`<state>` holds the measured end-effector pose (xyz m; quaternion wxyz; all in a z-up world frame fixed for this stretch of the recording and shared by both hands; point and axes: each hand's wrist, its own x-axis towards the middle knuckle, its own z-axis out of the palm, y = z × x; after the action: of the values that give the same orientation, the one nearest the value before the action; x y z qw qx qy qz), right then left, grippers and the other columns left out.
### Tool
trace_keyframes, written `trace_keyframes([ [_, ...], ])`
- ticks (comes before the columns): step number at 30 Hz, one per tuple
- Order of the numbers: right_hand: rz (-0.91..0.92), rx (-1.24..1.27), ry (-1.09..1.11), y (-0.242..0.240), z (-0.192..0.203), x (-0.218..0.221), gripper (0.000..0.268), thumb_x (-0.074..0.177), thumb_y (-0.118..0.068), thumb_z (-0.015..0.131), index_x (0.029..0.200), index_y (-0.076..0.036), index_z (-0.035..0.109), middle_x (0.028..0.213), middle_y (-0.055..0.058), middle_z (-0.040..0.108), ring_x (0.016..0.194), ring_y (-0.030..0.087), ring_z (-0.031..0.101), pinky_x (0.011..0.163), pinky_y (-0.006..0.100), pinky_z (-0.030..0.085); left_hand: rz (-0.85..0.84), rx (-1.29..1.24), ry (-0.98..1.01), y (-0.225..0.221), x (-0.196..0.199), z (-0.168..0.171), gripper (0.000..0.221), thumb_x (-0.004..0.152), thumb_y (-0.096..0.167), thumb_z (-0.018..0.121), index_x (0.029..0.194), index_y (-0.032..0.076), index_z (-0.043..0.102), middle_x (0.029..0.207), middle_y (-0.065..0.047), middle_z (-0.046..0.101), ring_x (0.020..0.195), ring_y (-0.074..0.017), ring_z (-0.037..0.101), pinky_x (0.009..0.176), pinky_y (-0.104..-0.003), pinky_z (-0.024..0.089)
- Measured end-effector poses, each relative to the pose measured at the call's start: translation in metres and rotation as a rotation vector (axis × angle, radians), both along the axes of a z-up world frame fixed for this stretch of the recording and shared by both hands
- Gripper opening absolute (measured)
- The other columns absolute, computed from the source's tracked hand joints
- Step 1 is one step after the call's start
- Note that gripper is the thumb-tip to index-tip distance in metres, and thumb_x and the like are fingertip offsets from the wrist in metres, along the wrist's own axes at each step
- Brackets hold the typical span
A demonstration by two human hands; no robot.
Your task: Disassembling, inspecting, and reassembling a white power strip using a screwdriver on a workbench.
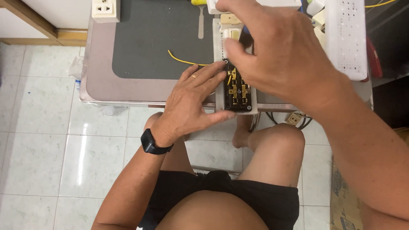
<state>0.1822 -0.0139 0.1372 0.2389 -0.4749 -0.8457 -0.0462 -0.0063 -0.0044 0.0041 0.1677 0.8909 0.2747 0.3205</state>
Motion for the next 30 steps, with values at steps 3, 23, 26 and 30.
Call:
trace_keyframes([
  [3,-0.063,0.124,-0.066,0.003,-0.011,0.005,0.025,0.093,-0.002,0.061,0.118,-0.003,0.064,0.053,0.005,0.044,0.044,0.022,0.044,0.043,0.038,0.032,0.042,-0.191,-0.05,0.003,0.002,0.002,0.06,0.089,0.05,0.061,0.129,0.006,0.06,0.143,-0.013,0.051,0.133,-0.0253,0.049,0.115,-0.049,0.027],
  [23,-0.003,-0.041,0.141,-0.005,0.002,0.001,0.047,0.081,0.01,0.05,0.127,-0.001,0.055,0.078,0.013,0.059,0.058,0.031,0.053,0.057,0.045,0.042,0.275,-0.261,-0.19,0.005,0.033,0.019,0.011,0.076,0.009,0.062,0.07,0.011,0.071,0.054,-0.001,0.054,0.052,-0.0176,0.043,0.055,-0.035,0.037],
  [26,0.012,-0.058,0.136,-0.006,0.0,-0.001,0.048,0.081,0.005,0.057,0.129,-0.002,0.054,0.088,0.01,0.064,0.064,0.028,0.058,0.058,0.043,0.046,0.266,-0.224,-0.223,0.002,0.034,0.02,0.012,0.075,0.006,0.06,0.067,0.009,0.068,0.059,-0.001,0.061,0.053,-0.0189,0.049,0.054,-0.035,0.039],
  [30,0.004,-0.023,0.182,-0.007,-0.003,0.002,0.043,0.083,0.013,0.051,0.124,0.002,0.058,0.065,0.006,0.049,0.051,0.024,0.041,0.051,0.04,0.035,0.277,-0.286,-0.208,0.007,0.037,0.015,0.013,0.071,0.008,0.058,0.061,0.011,0.064,0.056,0.002,0.062,0.055,-0.0152,0.052,0.056,-0.033,0.04],
])
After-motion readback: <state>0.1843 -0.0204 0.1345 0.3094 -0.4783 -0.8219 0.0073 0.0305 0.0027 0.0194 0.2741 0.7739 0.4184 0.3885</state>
